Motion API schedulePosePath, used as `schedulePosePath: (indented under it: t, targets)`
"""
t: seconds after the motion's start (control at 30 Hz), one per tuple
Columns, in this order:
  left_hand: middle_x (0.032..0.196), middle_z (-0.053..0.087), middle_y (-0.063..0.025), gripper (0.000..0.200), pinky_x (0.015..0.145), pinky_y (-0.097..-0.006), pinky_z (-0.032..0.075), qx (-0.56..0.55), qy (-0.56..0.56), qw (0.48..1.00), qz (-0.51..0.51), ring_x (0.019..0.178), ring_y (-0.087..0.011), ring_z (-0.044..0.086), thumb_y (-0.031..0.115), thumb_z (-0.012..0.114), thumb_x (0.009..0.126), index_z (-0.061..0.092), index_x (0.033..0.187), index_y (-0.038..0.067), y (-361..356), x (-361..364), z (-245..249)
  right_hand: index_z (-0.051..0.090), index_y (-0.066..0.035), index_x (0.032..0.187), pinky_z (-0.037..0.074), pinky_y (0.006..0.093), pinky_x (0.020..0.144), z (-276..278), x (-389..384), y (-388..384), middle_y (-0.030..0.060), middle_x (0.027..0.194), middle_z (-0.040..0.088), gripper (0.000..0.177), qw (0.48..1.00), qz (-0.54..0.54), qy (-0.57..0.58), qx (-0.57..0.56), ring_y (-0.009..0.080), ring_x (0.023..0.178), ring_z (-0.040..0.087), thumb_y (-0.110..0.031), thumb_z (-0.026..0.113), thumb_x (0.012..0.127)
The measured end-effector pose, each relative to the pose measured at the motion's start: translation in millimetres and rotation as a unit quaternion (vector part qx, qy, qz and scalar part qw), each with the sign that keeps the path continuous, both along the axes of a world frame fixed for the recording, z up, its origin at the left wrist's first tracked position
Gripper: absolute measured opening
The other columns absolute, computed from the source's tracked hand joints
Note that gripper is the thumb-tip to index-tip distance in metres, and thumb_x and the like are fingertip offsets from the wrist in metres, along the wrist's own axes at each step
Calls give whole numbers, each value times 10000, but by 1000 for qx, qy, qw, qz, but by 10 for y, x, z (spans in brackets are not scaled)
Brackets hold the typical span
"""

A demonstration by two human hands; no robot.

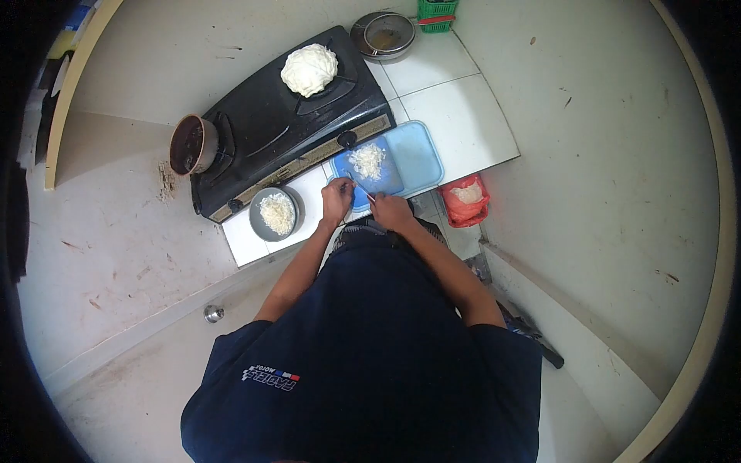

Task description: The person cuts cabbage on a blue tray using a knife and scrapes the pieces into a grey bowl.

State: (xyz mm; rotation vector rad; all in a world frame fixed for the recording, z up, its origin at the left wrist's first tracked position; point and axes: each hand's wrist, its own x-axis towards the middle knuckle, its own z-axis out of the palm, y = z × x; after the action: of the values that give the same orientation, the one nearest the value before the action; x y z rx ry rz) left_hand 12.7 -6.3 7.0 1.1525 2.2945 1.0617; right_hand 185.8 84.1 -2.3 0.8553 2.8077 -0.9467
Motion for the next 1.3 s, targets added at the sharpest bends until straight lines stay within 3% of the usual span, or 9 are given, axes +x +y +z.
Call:
schedulePosePath:
  t: [0.5,0.63,0.7,1.3]
  targets:
    - [861,738,-178,92,731,-351,568,-12,-38,994,97,783,-268,734,71,715,883,747,917,-9,32,124,-43,616,27,929,566,551,681,6,-18,-53,247,757,701,378,999,-22,-22,17,434,728,714,-335,537,1005]
    - [876,733,-182,97,737,-356,572,-23,-7,997,79,797,-284,730,61,713,881,744,944,-5,23,125,-21,614,26,919,568,551,675,1,-108,-29,249,744,696,388,1000,-28,-6,8,439,703,707,-343,533,1007]
    - [825,682,-198,69,697,-394,547,45,6,997,62,731,-308,685,-5,661,859,712,906,-15,4,137,-18,613,25,922,568,554,672,-3,-71,-28,251,739,694,387,1000,-28,-7,5,442,696,704,-343,532,1007]
    - [826,692,-171,81,718,-388,556,12,10,998,60,755,-301,696,27,685,837,717,899,-13,53,139,-1,606,36,946,562,580,676,13,-84,-51,269,752,688,394,999,-28,-12,-21,456,714,705,-344,524,1008]
